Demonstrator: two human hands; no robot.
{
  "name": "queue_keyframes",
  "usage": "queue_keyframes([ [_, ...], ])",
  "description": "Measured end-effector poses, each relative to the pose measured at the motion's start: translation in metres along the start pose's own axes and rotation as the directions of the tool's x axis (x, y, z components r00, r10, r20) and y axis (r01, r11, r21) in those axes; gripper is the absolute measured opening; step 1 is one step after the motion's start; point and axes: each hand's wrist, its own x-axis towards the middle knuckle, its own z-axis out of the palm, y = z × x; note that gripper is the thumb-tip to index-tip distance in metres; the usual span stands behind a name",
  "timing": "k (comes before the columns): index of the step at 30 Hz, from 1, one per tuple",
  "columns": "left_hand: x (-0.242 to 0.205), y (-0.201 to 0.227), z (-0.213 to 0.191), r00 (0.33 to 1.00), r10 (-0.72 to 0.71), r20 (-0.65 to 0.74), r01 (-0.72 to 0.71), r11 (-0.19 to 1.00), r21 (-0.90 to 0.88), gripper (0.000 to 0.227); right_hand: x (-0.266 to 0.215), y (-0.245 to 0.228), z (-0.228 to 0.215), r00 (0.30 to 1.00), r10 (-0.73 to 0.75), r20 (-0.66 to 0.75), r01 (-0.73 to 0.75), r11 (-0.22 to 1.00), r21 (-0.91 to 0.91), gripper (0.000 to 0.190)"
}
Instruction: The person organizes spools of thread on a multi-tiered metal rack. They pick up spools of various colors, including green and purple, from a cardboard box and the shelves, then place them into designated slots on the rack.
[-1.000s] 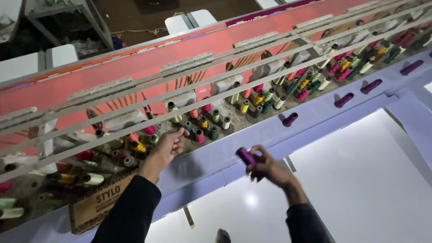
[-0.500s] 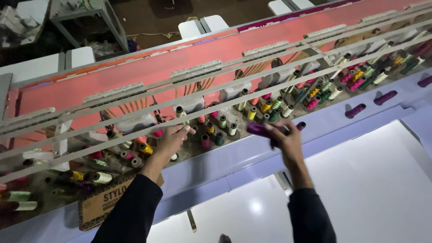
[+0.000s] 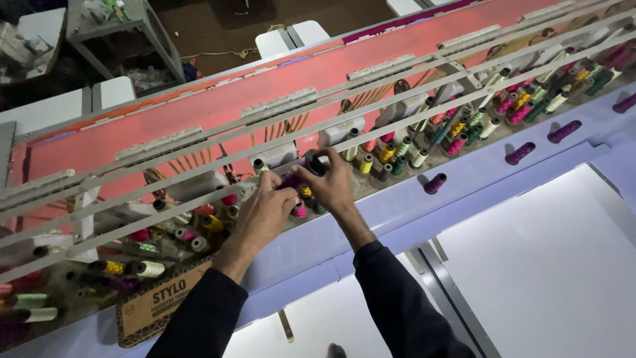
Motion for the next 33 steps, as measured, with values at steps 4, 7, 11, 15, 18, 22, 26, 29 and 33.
queue_keyframes([
  [4,0.007,0.001,0.009,0.998,0.006,0.066,-0.003,0.999,-0.041,0.02,-0.01,0.005,0.006,0.985,0.137,0.11,-0.133,0.99,-0.044,0.052],
  [7,0.017,-0.006,0.019,0.998,-0.025,0.063,0.031,0.994,-0.104,0.021,-0.044,-0.018,-0.017,0.987,0.038,0.155,-0.046,0.998,0.048,0.048],
  [11,0.015,-0.005,0.017,0.982,-0.191,0.008,0.171,0.855,-0.49,0.031,-0.088,-0.022,-0.034,0.851,-0.504,0.148,0.461,0.852,0.25,0.056],
  [15,0.02,-0.007,0.028,0.983,-0.183,0.034,0.169,0.798,-0.578,0.036,-0.096,0.008,-0.016,0.832,-0.55,0.07,0.536,0.83,0.155,0.055],
  [18,0.022,-0.028,0.041,0.972,-0.231,0.054,0.199,0.669,-0.716,0.036,-0.087,0.042,-0.015,0.969,-0.204,-0.139,0.24,0.909,0.342,0.042],
  [22,0.028,-0.083,0.069,0.95,-0.311,0.016,0.2,0.573,-0.795,0.031,-0.07,0.109,-0.034,0.872,0.487,0.051,-0.361,0.568,0.74,0.038],
  [26,0.032,-0.134,0.091,0.935,-0.355,0.006,0.216,0.554,-0.804,0.032,-0.069,0.138,-0.066,0.745,0.46,0.483,-0.663,0.591,0.46,0.036],
  [29,0.034,-0.157,0.101,0.909,-0.416,-0.01,0.241,0.546,-0.802,0.038,-0.071,0.139,-0.087,0.715,0.415,0.562,-0.529,0.847,0.048,0.032],
  [33,0.005,-0.172,0.089,0.895,-0.443,-0.048,0.163,0.426,-0.89,0.033,-0.068,0.15,-0.101,0.716,0.41,0.565,-0.392,0.906,-0.16,0.047],
])
